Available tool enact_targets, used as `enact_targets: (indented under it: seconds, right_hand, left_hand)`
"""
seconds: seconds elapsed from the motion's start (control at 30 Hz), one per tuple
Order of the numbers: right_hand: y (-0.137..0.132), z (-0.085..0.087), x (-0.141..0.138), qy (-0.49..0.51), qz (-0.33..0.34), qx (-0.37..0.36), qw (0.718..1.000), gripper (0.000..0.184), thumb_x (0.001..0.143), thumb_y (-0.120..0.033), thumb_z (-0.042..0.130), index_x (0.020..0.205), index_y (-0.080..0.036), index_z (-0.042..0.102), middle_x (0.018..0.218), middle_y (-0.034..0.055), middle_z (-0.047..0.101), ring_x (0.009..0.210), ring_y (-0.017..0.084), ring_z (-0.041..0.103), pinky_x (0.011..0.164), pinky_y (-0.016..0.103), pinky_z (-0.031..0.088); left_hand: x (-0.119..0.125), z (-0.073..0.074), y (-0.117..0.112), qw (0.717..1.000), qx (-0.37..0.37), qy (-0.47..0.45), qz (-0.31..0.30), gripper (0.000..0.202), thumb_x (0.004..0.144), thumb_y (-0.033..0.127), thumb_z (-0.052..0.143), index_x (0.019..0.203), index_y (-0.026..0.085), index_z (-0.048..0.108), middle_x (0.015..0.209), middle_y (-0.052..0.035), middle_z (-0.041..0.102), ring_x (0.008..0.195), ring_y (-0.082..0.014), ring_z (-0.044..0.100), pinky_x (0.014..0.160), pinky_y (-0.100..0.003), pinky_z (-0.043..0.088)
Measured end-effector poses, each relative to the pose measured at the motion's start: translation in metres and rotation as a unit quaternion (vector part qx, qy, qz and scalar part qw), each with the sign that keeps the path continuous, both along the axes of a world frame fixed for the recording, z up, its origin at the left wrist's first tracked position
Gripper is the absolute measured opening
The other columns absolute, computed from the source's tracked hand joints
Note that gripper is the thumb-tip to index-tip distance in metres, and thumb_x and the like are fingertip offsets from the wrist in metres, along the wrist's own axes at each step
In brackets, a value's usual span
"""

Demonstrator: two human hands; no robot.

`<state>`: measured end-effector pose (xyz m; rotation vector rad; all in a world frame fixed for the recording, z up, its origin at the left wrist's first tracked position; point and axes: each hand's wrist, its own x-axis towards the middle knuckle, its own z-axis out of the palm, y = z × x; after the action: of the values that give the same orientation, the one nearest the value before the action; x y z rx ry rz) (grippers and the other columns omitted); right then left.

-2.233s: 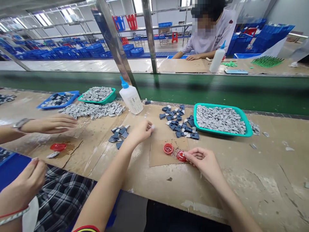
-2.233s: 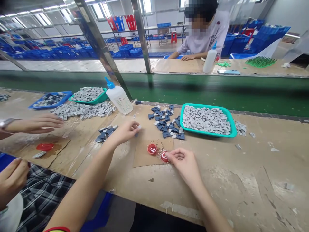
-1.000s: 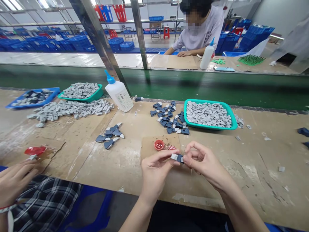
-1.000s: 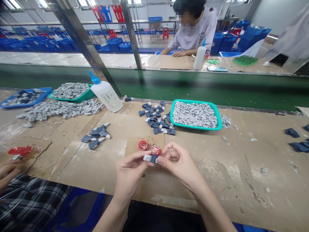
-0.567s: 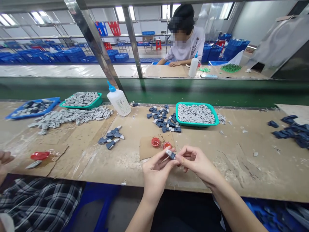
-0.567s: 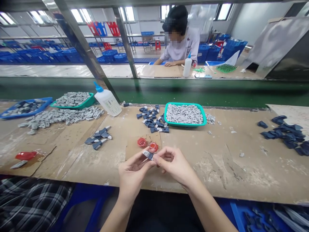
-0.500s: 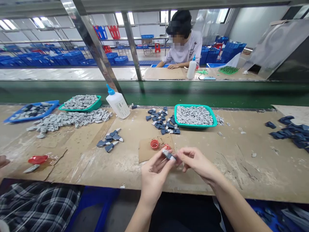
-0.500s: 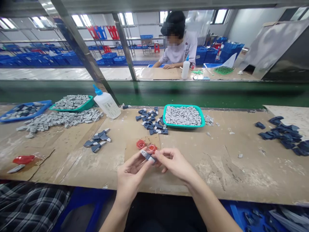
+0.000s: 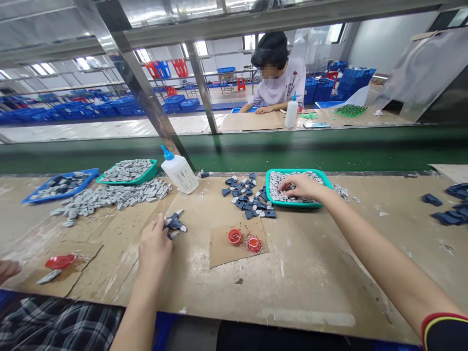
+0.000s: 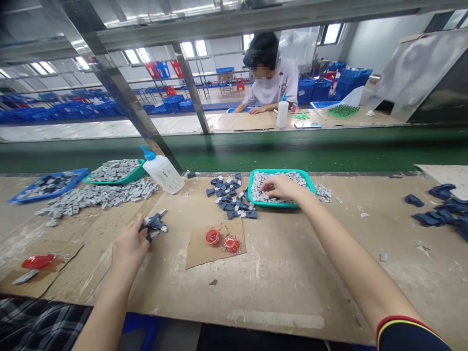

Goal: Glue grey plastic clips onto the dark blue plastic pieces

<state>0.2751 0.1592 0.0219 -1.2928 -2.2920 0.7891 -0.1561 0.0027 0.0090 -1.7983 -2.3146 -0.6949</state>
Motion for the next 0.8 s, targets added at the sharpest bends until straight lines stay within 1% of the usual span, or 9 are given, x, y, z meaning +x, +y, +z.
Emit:
enact_targets:
  seconds: [0.1,0.17,0.23,0.3,0.4,0.5,0.57,0.7,0.8]
  right_hand:
    - [-0.003,-0.001,-0.002,-0.006,0.007,0.018,1.0,0.006,0.073,-0.022,0.069,0.077,-0.023,0.073,0.084,0.0039,0.075,0.08,0.023,0.067,0.072,0.03,0.046]
    - [-0.007,-0.003,0.001,-0.005,-0.012,0.039,0.999,0.006,0.076,-0.027,0.067,0.078,-0.022,0.07,0.083,0.0052,0.074,0.08,0.023,0.066,0.073,0.031,0.045]
    - [-0.014,-0.005,0.007,0.0,-0.05,0.069,0.996,0.012,0.081,-0.033,0.063,0.08,-0.022,0.066,0.08,0.006,0.073,0.076,0.022,0.065,0.07,0.031,0.044]
    - [-0.021,-0.008,0.014,0.005,-0.085,0.098,0.992,0.016,0.086,-0.036,0.057,0.081,-0.022,0.063,0.074,0.0054,0.071,0.067,0.02,0.063,0.065,0.03,0.043]
    - [-0.031,-0.012,0.028,-0.03,-0.128,0.14,0.981,0.016,0.088,-0.033,0.054,0.079,-0.022,0.06,0.076,0.0053,0.07,0.064,0.019,0.061,0.059,0.029,0.039]
    - [-0.037,-0.013,0.041,-0.1,-0.199,0.182,0.958,0.016,0.087,-0.033,0.055,0.077,-0.023,0.061,0.087,0.0081,0.071,0.074,0.024,0.062,0.056,0.03,0.035]
    - [-0.043,-0.012,0.046,-0.091,-0.229,0.183,0.952,0.016,0.087,-0.033,0.056,0.077,-0.023,0.063,0.087,0.0083,0.071,0.075,0.025,0.063,0.057,0.031,0.036]
    - [-0.069,-0.009,0.041,0.083,-0.247,0.132,0.956,0.02,0.083,-0.037,0.064,0.071,-0.021,0.064,0.076,0.0071,0.072,0.068,0.023,0.065,0.064,0.035,0.046]
    - [-0.1,-0.01,0.022,0.273,-0.263,0.0,0.925,0.027,0.075,-0.044,0.072,0.071,-0.019,0.067,0.071,0.0073,0.072,0.066,0.023,0.067,0.064,0.036,0.053]
  left_hand:
    - [0.01,0.012,0.013,0.995,0.088,0.034,0.013,0.046,0.089,0.024,0.041,0.133,0.013,0.05,0.136,-0.0179,0.05,0.13,-0.0389,0.04,0.106,-0.053,0.033]
    - [0.028,0.022,0.026,0.994,0.1,0.007,-0.034,0.039,0.09,0.027,0.042,0.124,0.014,0.056,0.127,-0.0168,0.058,0.121,-0.0338,0.051,0.103,-0.047,0.038]
    - [0.053,0.031,0.041,0.987,0.039,-0.04,-0.153,0.031,0.09,0.03,0.045,0.114,0.018,0.061,0.112,-0.0121,0.067,0.106,-0.0269,0.061,0.094,-0.039,0.045]
    - [0.083,0.037,0.058,0.953,-0.063,-0.043,-0.293,0.027,0.09,0.033,0.047,0.107,0.02,0.064,0.105,-0.0089,0.069,0.097,-0.0231,0.064,0.086,-0.034,0.048]
    - [0.129,0.039,0.081,0.899,-0.18,0.014,-0.398,0.023,0.088,0.038,0.053,0.099,0.022,0.066,0.098,-0.0065,0.071,0.088,-0.0216,0.065,0.077,-0.031,0.048]
    - [0.162,0.034,0.098,0.88,-0.217,0.052,-0.418,0.019,0.077,0.038,0.068,0.086,0.022,0.068,0.085,-0.006,0.07,0.081,-0.0235,0.065,0.072,-0.031,0.047]
    - [0.175,0.029,0.104,0.874,-0.235,0.076,-0.419,0.017,0.071,0.035,0.073,0.078,0.02,0.069,0.079,-0.0074,0.068,0.079,-0.0259,0.064,0.07,-0.033,0.047]
    - [0.186,0.019,0.101,0.873,-0.242,0.105,-0.41,0.004,0.074,0.019,0.066,0.075,0.016,0.069,0.087,-0.0136,0.065,0.092,-0.0302,0.062,0.077,-0.036,0.048]
    - [0.185,0.019,0.096,0.876,-0.232,0.1,-0.411,0.01,0.076,0.012,0.059,0.077,0.014,0.069,0.095,-0.0164,0.062,0.102,-0.0313,0.058,0.083,-0.038,0.047]
